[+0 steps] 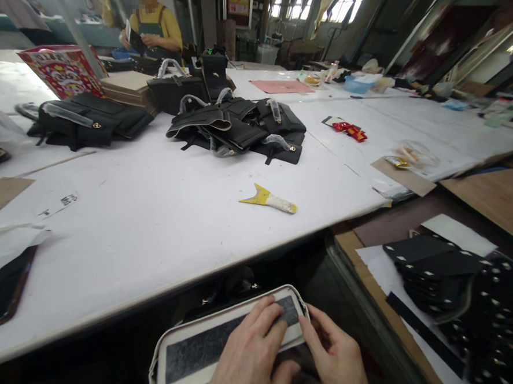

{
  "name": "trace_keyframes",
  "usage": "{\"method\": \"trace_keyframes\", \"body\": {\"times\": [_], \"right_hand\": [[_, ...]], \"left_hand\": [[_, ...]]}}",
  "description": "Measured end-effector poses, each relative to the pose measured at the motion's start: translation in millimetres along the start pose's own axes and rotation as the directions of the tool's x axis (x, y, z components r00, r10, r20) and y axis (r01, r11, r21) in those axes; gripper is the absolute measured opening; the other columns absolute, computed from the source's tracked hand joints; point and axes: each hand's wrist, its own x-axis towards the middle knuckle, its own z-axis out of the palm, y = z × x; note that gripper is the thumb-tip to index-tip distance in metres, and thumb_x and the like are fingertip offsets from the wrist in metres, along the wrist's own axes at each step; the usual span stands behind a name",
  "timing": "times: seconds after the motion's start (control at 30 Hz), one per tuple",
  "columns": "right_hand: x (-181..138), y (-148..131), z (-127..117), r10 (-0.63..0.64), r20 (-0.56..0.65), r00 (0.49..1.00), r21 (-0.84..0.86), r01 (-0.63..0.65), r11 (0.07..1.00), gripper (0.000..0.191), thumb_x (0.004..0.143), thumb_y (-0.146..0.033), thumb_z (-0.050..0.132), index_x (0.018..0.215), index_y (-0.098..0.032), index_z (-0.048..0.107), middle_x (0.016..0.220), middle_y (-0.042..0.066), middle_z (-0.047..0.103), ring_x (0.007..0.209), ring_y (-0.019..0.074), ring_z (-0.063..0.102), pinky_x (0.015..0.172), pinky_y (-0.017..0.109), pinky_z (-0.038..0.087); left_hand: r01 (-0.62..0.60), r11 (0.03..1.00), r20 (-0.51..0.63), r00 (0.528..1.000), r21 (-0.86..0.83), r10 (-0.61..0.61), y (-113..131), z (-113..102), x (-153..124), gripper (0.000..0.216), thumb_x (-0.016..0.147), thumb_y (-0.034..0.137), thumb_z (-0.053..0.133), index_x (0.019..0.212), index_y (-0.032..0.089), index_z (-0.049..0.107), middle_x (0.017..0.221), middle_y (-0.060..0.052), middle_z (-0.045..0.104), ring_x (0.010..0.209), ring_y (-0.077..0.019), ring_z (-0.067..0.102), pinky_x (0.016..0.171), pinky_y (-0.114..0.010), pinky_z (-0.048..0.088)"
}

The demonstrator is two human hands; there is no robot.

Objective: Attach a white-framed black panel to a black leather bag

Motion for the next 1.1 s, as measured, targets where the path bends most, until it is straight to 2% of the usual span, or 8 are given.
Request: {"method": "trace_keyframes", "body": {"times": [0.2,0.33,0.53,0.77,0.83,0.93,1.0,1.1], "right_hand": [[-1.6,-2.4,3.7,-0.161,-0.051,0.986,-0.053,0.159,0.986,0.033,0.088,-0.043,0.061,0.108,-0.018,0.071,0.090,0.008,0.071,0.078,0.0198,0.069,0.068,0.020,0.056],[-1.7,-6.6,4.4,-0.217,-0.056,0.975,-0.057,0.213,0.975,0.030,0.089,-0.038,0.061,0.110,-0.018,0.071,0.082,0.006,0.066,0.071,0.0177,0.067,0.064,0.021,0.055],[-4.3,-10.2,6.0,-0.259,-0.076,0.963,-0.062,0.255,0.965,0.029,0.091,-0.033,0.060,0.113,-0.017,0.070,0.084,0.006,0.065,0.074,0.0168,0.066,0.067,0.020,0.054],[-3.2,-22.8,6.8,-0.402,-0.102,0.910,-0.118,0.390,0.913,0.029,0.092,-0.027,0.056,0.112,-0.014,0.071,0.079,0.007,0.062,0.071,0.0164,0.063,0.066,0.021,0.050],[-1.1,-26.0,3.0,-0.319,-0.055,0.946,-0.040,0.317,0.948,0.028,0.092,-0.032,0.056,0.105,-0.016,0.073,0.076,0.006,0.060,0.068,0.0162,0.060,0.064,0.022,0.049],[6.3,-29.5,-0.8,0.005,0.020,1.000,0.208,-0.009,0.978,0.032,0.088,-0.044,0.062,0.075,-0.017,0.072,0.062,0.000,0.051,0.056,0.0130,0.048,0.053,0.022,0.042],[13.0,-30.4,1.2,0.211,0.078,0.974,0.479,-0.222,0.849,0.033,0.079,-0.047,0.073,0.064,-0.018,0.064,0.059,-0.003,0.049,0.054,0.0110,0.044,0.051,0.021,0.040],[20.5,-30.3,9.7,0.297,0.171,0.939,0.704,-0.327,0.631,0.033,0.069,-0.046,0.082,0.069,-0.020,0.062,0.064,-0.004,0.056,0.059,0.0113,0.049,0.057,0.021,0.044]], "left_hand": [[-0.061,0.985,-0.031,0.997,0.162,0.067,-1.4,4.3,-0.2,0.043,0.081,0.040,0.069,0.116,0.015,0.065,0.127,-0.009,0.066,0.120,-0.0292,0.057,0.105,-0.042,0.048],[-0.014,0.991,-0.010,1.000,0.130,0.016,3.9,1.7,2.2,0.041,0.079,0.037,0.072,0.115,0.017,0.066,0.125,-0.008,0.066,0.118,-0.0272,0.058,0.104,-0.040,0.047],[0.049,0.994,0.070,0.996,0.096,-0.056,6.7,-0.8,5.9,0.042,0.079,0.034,0.071,0.116,0.016,0.064,0.130,-0.009,0.062,0.121,-0.0283,0.054,0.107,-0.042,0.043],[0.069,0.994,0.095,0.992,0.084,-0.077,5.3,-1.3,6.2,0.043,0.076,0.031,0.073,0.116,0.017,0.065,0.134,-0.009,0.057,0.122,-0.0284,0.052,0.108,-0.041,0.043],[0.069,0.994,0.107,0.991,0.082,-0.077,6.3,-3.3,6.4,0.044,0.075,0.031,0.074,0.117,0.017,0.064,0.132,-0.009,0.059,0.122,-0.0279,0.053,0.109,-0.040,0.042],[0.067,0.995,0.126,0.989,0.072,-0.076,7.9,-7.4,7.0,0.045,0.076,0.030,0.074,0.119,0.020,0.064,0.130,-0.007,0.060,0.123,-0.0266,0.053,0.110,-0.040,0.041],[0.074,0.995,0.128,0.988,0.064,-0.082,7.7,-8.6,7.2,0.045,0.077,0.030,0.073,0.120,0.021,0.063,0.131,-0.006,0.061,0.125,-0.0260,0.052,0.111,-0.039,0.040],[0.082,0.995,0.114,0.990,0.053,-0.088,4.7,-7.4,6.2,0.046,0.077,0.030,0.073,0.121,0.020,0.063,0.131,-0.005,0.062,0.125,-0.0248,0.053,0.111,-0.038,0.040]]}}
